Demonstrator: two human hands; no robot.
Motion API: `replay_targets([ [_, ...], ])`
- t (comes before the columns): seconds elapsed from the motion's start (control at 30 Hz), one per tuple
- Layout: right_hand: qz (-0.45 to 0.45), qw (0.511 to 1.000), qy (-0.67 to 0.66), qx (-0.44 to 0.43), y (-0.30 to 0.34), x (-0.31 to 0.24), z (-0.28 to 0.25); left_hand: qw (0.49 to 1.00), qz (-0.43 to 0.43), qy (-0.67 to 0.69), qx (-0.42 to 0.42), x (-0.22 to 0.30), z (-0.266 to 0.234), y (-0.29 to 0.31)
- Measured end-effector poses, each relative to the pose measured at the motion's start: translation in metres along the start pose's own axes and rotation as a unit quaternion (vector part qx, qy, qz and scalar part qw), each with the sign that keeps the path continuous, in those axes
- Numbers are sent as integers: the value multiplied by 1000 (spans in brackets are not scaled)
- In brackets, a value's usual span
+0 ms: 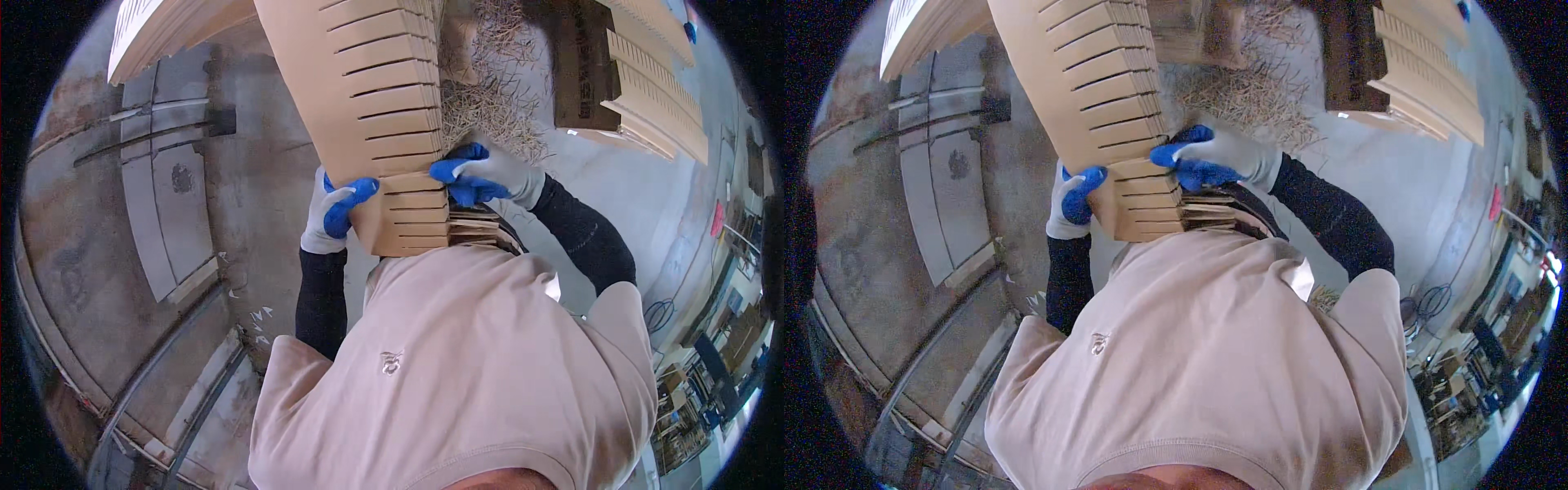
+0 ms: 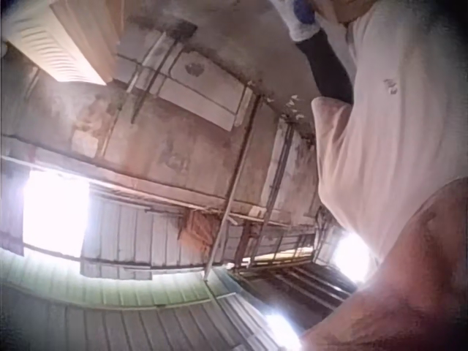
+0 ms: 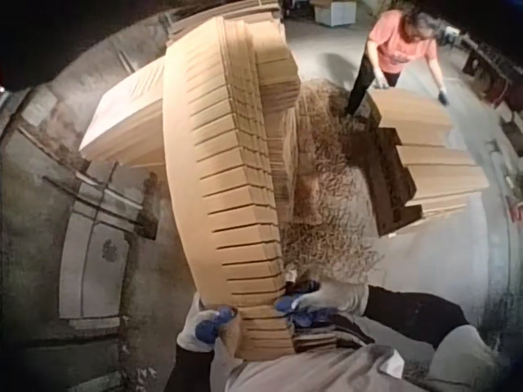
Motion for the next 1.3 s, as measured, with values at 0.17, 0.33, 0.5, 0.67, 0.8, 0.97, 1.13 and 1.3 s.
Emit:
replay_targets([
  [0.17,-92,977,190,36,12,-14,-8,999,-12,-42,6,8,10,1],
  [0.33,-196,937,243,159,39,-15,-31,998,-9,-61,-23,11,4,-5],
  [0.5,50,960,269,54,76,8,-107,997,-17,-81,8,16,-3,-7],
  [0.67,-184,764,588,194,65,-10,-78,992,14,-126,9,15,3,-6],
  [0.8,-106,795,597,16,34,-16,-28,1000,11,-26,-6,8,-2,-12],
  [0.97,-87,887,440,-114,11,-16,3,999,38,-31,8,8,7,-13],
  [1.13,-111,942,252,-191,21,-34,8,998,24,38,33,2,-4,-13],
  [1.3,-34,965,225,-130,26,4,-3,997,7,-68,38,17,5,-8],
])
Point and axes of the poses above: each hand's wrist, its own y-axis away from the middle knuckle, its own z-axis out of the palm, x = y × z, the point moved 3 cm from there along -y, towards the middle knuckle, and after that the axes turned 14 degrees about y, right-handed, at the moved point
